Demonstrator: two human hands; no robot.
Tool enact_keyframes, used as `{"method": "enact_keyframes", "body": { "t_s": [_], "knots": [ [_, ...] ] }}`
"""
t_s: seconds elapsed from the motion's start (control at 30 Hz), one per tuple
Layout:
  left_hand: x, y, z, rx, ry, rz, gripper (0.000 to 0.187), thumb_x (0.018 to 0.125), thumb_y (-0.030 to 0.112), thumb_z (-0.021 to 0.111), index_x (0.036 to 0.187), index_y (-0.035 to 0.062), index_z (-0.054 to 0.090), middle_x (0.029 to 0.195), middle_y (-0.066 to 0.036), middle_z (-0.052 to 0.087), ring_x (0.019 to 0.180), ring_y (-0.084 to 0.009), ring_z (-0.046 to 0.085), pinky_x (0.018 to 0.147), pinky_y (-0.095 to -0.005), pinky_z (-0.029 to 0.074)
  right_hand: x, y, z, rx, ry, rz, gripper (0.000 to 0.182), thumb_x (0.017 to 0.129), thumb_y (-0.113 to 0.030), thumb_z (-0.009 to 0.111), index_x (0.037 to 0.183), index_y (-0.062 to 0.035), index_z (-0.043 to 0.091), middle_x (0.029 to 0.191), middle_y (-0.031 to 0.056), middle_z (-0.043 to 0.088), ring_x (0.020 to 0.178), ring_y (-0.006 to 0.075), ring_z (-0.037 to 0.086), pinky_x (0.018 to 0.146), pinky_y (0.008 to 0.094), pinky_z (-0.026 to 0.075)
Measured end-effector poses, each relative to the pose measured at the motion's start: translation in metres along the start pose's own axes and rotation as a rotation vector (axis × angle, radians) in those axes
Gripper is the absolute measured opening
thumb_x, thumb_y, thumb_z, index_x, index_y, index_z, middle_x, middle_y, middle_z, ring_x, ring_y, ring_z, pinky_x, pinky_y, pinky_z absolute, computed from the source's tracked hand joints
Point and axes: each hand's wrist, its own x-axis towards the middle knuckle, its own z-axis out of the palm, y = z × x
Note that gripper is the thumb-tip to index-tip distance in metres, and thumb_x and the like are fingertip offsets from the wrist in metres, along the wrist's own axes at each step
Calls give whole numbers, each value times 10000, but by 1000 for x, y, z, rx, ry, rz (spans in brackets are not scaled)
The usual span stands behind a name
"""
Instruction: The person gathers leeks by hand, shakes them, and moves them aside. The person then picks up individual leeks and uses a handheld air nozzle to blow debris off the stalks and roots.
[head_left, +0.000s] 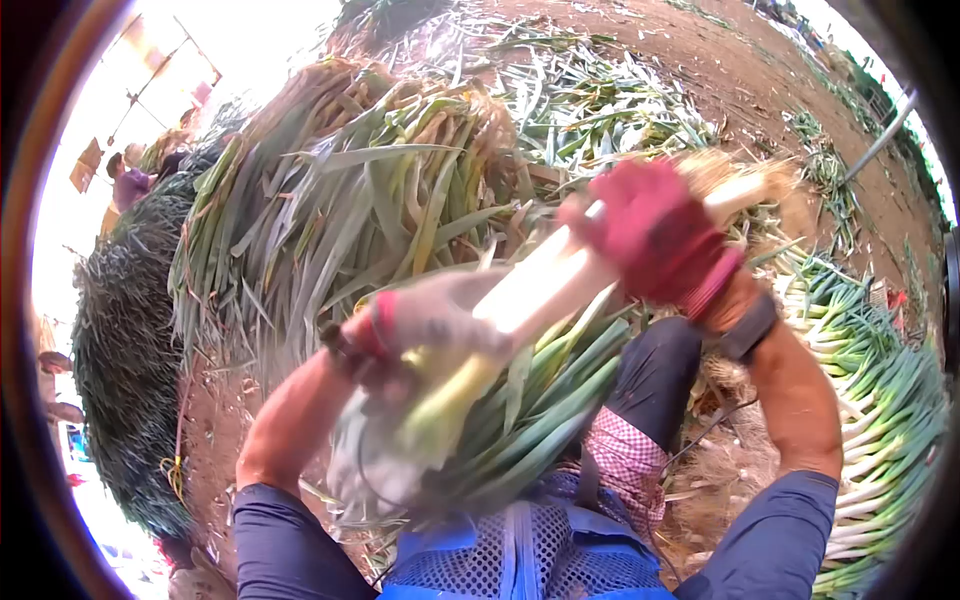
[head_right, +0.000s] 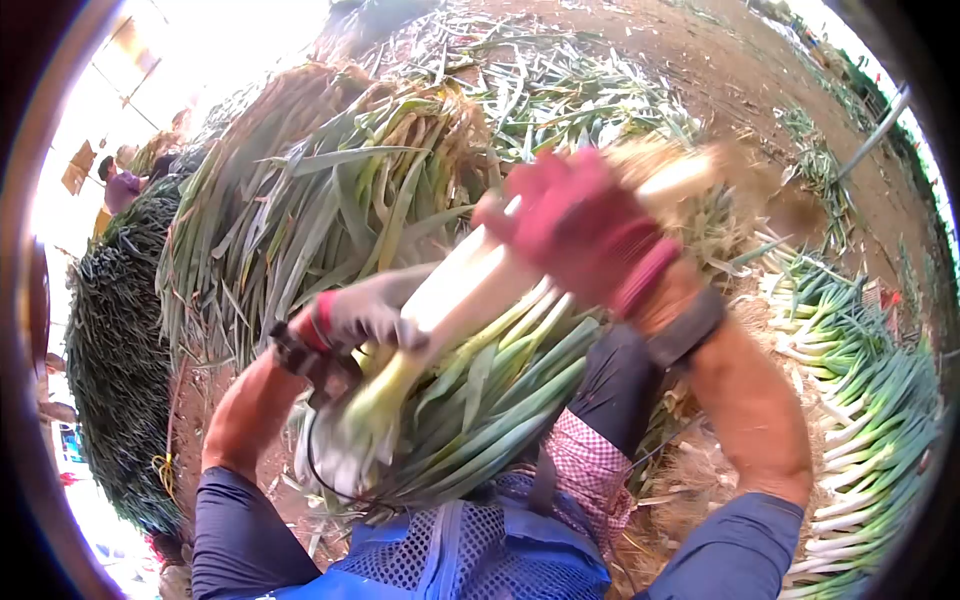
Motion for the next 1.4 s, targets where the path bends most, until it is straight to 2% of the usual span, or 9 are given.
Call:
{"method": "enact_keyframes", "body": {
  "t_s": [0.23, 0.33, 0.63, 0.9, 1.0, 1.07, 1.17, 1.23, 1.4],
  "knots": [
    [-59, -35, -108, 552, 969, 161, 667, 990, 311, 748, 1493, -60, 515, 1361, -173, 668, 1223, -203, 636, 1048, -323, 506, -38, 146, -107, -591, -403, 404, 383, 915, -42, 614, 1293, -99, 628, 1050, 148, 671, 1041, 333, 686, 888, 454, 594],
    [-55, -63, -121, 413, 1042, 302, 600, 967, 267, 758, 1426, -73, 573, 1298, -171, 701, 1166, -231, 685, 1016, -328, 529, -34, 155, -132, -718, -464, 435, 366, 918, -44, 612, 1280, -96, 628, 1049, 136, 670, 1039, 329, 684, 872, 468, 598],
    [36, -48, 34, 995, 633, 729, 348, 812, 223, 851, 1130, 108, 771, 1105, -131, 762, 920, -349, 742, 816, -427, 593, -26, 193, -214, -881, -363, 453, 534, 879, 23, 590, 1387, -139, 573, 1113, 132, 636, 1107, 354, 630, 932, 478, 541],
    [84, -136, -7, 1310, 705, 127, 235, 932, 285, 636, 1118, 277, 779, 1079, -96, 720, 1051, -339, 691, 921, -482, 512, -75, 169, -231, -958, -421, 406, 594, 833, 1, 669, 1405, -131, 577, 1154, 134, 646, 1106, 356, 635, 964, 479, 525],
    [75, -227, -49, 991, 820, 285, 279, 822, 211, 731, 1065, 76, 746, 1124, -197, 698, 1078, -434, 646, 927, -509, 525, -74, 124, -220, -781, -517, 425, 570, 756, -6, 765, 1307, -129, 690, 1011, 140, 705, 995, 323, 688, 860, 462, 556],
    [71, -181, -26, 1129, 600, -32, 344, 864, 218, 730, 1146, 21, 738, 1164, -187, 730, 1017, -348, 679, 891, -426, 538, -73, 96, -204, -815, -342, 293, 116, 952, -175, 617, 940, -108, 711, 808, 111, 682, 844, 276, 695, 647, 429, 556],
    [91, -230, -53, 601, 574, 111, 356, 909, 165, 698, 1225, 2, 730, 1143, -173, 744, 1057, -311, 706, 945, -387, 540, -106, 86, -215, -895, -554, 473, 145, 965, -233, 608, 941, -118, 694, 792, 89, 614, 792, 235, 634, 617, 416, 517],
    [87, -240, -67, 1016, 647, 151, 403, 914, 158, 702, 1279, -13, 704, 1247, -181, 715, 1139, -321, 687, 1003, -388, 520, -127, 80, -230, -919, -414, 469, 250, 996, -327, 627, 831, -142, 655, 663, 24, 481, 633, 161, 537, 541, 378, 478],
    [99, -283, -108, 873, 648, 73, 445, 911, 150, 701, 1319, -25, 675, 1316, -162, 694, 1194, -291, 667, 1042, -371, 502, -258, 93, -343, -978, -332, 973, 319, 862, -244, 698, 1147, -109, 652, 960, 162, 698, 918, 356, 699, 720, 478, 568]
  ]
}}
